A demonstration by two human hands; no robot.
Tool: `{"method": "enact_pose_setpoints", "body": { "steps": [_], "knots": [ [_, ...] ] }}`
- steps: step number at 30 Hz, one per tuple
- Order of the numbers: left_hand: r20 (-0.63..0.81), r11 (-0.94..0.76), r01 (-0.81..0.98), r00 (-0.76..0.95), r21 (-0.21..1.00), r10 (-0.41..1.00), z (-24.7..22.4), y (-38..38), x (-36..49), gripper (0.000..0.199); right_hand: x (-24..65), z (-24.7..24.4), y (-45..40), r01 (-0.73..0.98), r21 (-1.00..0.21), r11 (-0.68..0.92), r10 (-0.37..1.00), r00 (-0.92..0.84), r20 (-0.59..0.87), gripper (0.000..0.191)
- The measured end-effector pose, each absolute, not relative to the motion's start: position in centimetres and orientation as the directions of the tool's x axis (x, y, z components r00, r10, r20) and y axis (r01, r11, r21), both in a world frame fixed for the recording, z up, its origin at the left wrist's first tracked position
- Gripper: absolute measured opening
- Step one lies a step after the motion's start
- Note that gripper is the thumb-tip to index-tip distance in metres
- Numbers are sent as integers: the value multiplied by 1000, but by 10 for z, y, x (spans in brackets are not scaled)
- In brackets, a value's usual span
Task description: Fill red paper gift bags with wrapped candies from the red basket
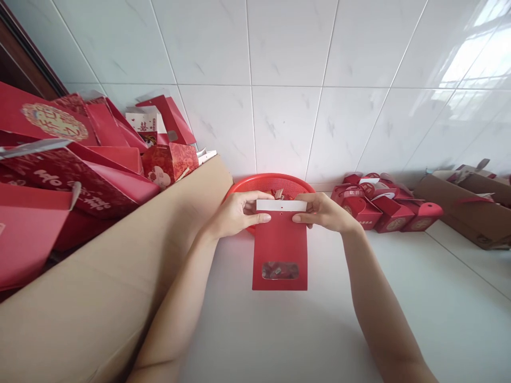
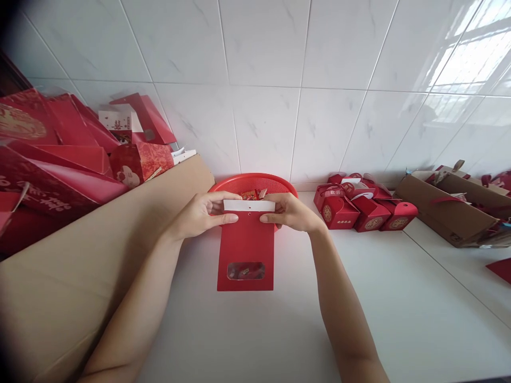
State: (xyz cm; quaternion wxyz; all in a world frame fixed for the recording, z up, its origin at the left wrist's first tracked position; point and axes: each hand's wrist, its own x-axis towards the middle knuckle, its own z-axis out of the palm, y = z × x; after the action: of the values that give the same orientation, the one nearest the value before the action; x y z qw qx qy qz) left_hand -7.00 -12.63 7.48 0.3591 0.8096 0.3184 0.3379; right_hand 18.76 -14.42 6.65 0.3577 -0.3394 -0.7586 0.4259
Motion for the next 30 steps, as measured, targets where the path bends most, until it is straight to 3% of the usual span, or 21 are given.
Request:
{"method": "enact_pose_setpoints", "body": {
  "steps": [14, 18, 23, 30],
  "knots": [
    [511, -665, 268, 464, 698, 723, 80, -135, -69, 24, 185, 63, -144, 19, -872, 489, 815, -366, 449, 34],
    [584, -737, 293, 462, 609, 667, 82, -137, -69, 18, 184, 67, -147, 55, -867, 496, 809, -392, 438, 40],
    [649, -774, 288, 425, 564, 631, 80, -138, -68, 18, 177, 75, -155, 115, -894, 433, 876, -287, 387, 38],
    [572, -749, 235, 518, 620, 636, 87, -141, -72, 23, 169, 78, -161, 56, -905, 422, 889, -224, 400, 32]
  ]
}}
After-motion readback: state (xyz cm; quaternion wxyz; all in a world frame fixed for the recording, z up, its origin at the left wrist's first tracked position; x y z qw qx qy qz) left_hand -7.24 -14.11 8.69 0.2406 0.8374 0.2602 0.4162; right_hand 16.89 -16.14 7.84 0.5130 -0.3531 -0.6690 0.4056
